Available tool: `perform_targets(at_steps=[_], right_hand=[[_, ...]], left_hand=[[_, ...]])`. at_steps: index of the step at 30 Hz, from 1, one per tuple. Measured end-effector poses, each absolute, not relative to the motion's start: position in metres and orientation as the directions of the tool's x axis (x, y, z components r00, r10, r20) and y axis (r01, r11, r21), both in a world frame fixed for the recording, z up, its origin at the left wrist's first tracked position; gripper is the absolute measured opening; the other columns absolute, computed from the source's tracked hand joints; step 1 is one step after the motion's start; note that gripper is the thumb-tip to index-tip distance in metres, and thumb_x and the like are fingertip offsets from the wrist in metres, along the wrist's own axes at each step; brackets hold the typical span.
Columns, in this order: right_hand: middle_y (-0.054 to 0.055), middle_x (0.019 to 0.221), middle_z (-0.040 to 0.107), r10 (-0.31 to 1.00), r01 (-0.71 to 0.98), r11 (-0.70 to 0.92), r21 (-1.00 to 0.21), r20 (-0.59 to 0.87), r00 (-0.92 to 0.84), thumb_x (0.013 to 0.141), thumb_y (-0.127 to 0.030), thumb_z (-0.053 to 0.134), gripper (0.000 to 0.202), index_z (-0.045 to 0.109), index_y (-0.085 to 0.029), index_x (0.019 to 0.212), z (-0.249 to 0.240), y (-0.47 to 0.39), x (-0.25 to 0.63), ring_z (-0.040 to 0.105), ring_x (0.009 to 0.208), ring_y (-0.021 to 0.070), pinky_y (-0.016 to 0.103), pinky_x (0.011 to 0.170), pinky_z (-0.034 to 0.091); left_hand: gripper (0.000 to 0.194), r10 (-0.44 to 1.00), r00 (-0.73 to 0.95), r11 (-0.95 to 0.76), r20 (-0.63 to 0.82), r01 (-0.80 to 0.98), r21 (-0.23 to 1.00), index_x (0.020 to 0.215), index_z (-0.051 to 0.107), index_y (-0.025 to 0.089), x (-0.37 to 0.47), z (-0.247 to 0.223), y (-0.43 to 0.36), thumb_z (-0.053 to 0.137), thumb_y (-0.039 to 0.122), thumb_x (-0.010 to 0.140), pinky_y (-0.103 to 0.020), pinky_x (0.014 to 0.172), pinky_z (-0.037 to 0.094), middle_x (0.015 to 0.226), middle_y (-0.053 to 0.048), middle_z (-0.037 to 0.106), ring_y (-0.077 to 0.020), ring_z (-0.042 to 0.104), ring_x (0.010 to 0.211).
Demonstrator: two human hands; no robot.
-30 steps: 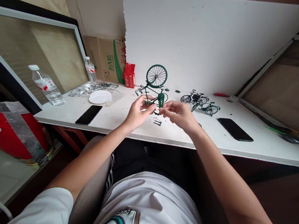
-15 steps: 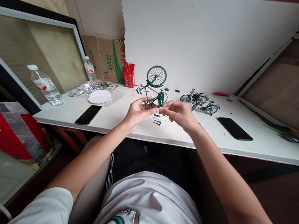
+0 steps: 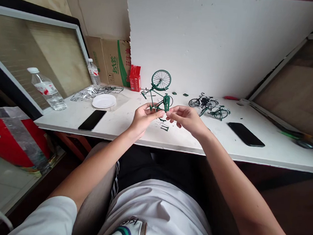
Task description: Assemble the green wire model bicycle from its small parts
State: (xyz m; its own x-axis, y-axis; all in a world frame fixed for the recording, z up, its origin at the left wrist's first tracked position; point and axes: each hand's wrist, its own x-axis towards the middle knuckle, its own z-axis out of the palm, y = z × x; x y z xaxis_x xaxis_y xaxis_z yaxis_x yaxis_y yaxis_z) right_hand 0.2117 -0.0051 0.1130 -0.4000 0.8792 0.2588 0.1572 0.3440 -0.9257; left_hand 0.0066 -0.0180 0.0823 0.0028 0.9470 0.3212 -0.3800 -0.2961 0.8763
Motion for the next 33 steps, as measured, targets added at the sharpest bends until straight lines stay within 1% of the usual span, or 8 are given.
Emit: perform_targets(at_steps=[4, 7, 10, 13, 17, 22, 28, 33], right_hand=[[0.008, 0.082, 0.076, 0.902, 0.217, 0.36, -0.907, 0.28, -0.329, 0.092, -0.073, 0.07, 0.055, 0.076, -0.018, 0.091, 0.105, 0.01, 0.219, 0.048, 0.058, 0.0105, 0.027, 0.053, 0.038], [0.008, 0.078, 0.075, 0.92, 0.376, 0.372, -0.849, 0.284, -0.27, 0.097, -0.068, 0.064, 0.053, 0.078, -0.017, 0.093, 0.09, 0.031, 0.231, 0.045, 0.057, 0.0117, 0.028, 0.054, 0.038], [0.01, 0.088, 0.08, 0.891, 0.582, 0.452, -0.676, 0.318, -0.324, 0.101, -0.049, 0.064, 0.037, 0.081, -0.016, 0.101, 0.067, 0.049, 0.24, 0.057, 0.067, 0.0164, 0.031, 0.064, 0.045], [0.015, 0.111, 0.079, 0.832, 0.732, 0.546, -0.407, 0.367, -0.417, 0.104, -0.028, 0.057, 0.033, 0.08, -0.016, 0.123, 0.043, 0.056, 0.237, 0.065, 0.091, 0.0248, 0.036, 0.081, 0.05], [0.017, 0.119, 0.073, 0.697, 0.702, 0.694, -0.162, 0.398, -0.597, 0.107, -0.022, 0.049, 0.039, 0.078, -0.021, 0.134, 0.022, 0.053, 0.225, 0.057, 0.112, 0.0299, 0.039, 0.098, 0.046], [0.016, 0.119, 0.072, 0.674, 0.686, 0.718, -0.119, 0.364, -0.643, 0.107, -0.015, 0.047, 0.041, 0.077, -0.021, 0.133, 0.019, 0.052, 0.222, 0.054, 0.112, 0.0286, 0.038, 0.099, 0.044], [0.017, 0.111, 0.074, 0.727, 0.741, 0.658, -0.137, 0.372, -0.577, 0.108, -0.021, 0.049, 0.033, 0.081, -0.015, 0.112, 0.024, 0.052, 0.221, 0.057, 0.107, 0.0297, 0.039, 0.095, 0.045], [0.021, 0.108, 0.071, 0.756, 0.798, 0.6, -0.057, 0.366, -0.542, 0.109, -0.026, 0.05, 0.03, 0.074, -0.009, 0.108, 0.018, 0.055, 0.22, 0.056, 0.107, 0.0332, 0.041, 0.092, 0.044]], left_hand=[[0.058, 0.948, -0.031, -0.305, 0.318, -0.379, 0.874, 0.11, 0.066, 0.018, 0.004, 0.083, -0.016, 0.1, 0.029, 0.065, -0.03, 0.083, 0.054, 0.087, -0.002, 0.077, -0.0137, 0.071, 0.078], [0.063, 0.941, -0.08, -0.331, 0.327, -0.398, 0.855, 0.115, 0.06, 0.021, 0.002, 0.085, -0.015, 0.1, 0.028, 0.067, -0.028, 0.081, 0.052, 0.083, 0.0, 0.076, -0.0128, 0.071, 0.076], [0.066, 0.935, -0.113, -0.352, 0.337, -0.422, 0.835, 0.115, 0.057, 0.022, 0.001, 0.086, -0.015, 0.1, 0.028, 0.066, -0.027, 0.081, 0.052, 0.082, 0.002, 0.075, -0.0123, 0.071, 0.076], [0.067, 0.935, -0.12, -0.352, 0.334, -0.435, 0.829, 0.114, 0.056, 0.022, 0.001, 0.086, -0.014, 0.101, 0.028, 0.065, -0.027, 0.082, 0.052, 0.083, 0.002, 0.074, -0.0122, 0.071, 0.076], [0.068, 0.935, -0.129, -0.354, 0.331, -0.421, 0.835, 0.115, 0.056, 0.023, 0.003, 0.085, -0.014, 0.101, 0.03, 0.064, -0.029, 0.084, 0.053, 0.081, 0.004, 0.071, -0.0128, 0.071, 0.075], [0.074, 0.927, -0.121, -0.371, 0.355, -0.422, 0.827, 0.115, 0.053, 0.023, 0.007, 0.086, -0.018, 0.102, 0.032, 0.061, -0.031, 0.085, 0.054, 0.083, 0.003, 0.072, -0.0127, 0.07, 0.073], [0.076, 0.926, -0.125, -0.375, 0.357, -0.426, 0.823, 0.115, 0.05, 0.024, 0.009, 0.087, -0.021, 0.103, 0.033, 0.061, -0.031, 0.086, 0.055, 0.083, 0.004, 0.071, -0.0127, 0.07, 0.073], [0.076, 0.92, -0.127, -0.387, 0.37, -0.439, 0.811, 0.115, 0.05, 0.023, 0.011, 0.087, -0.022, 0.103, 0.032, 0.061, -0.03, 0.085, 0.055, 0.081, 0.006, 0.068, -0.0116, 0.07, 0.072]])
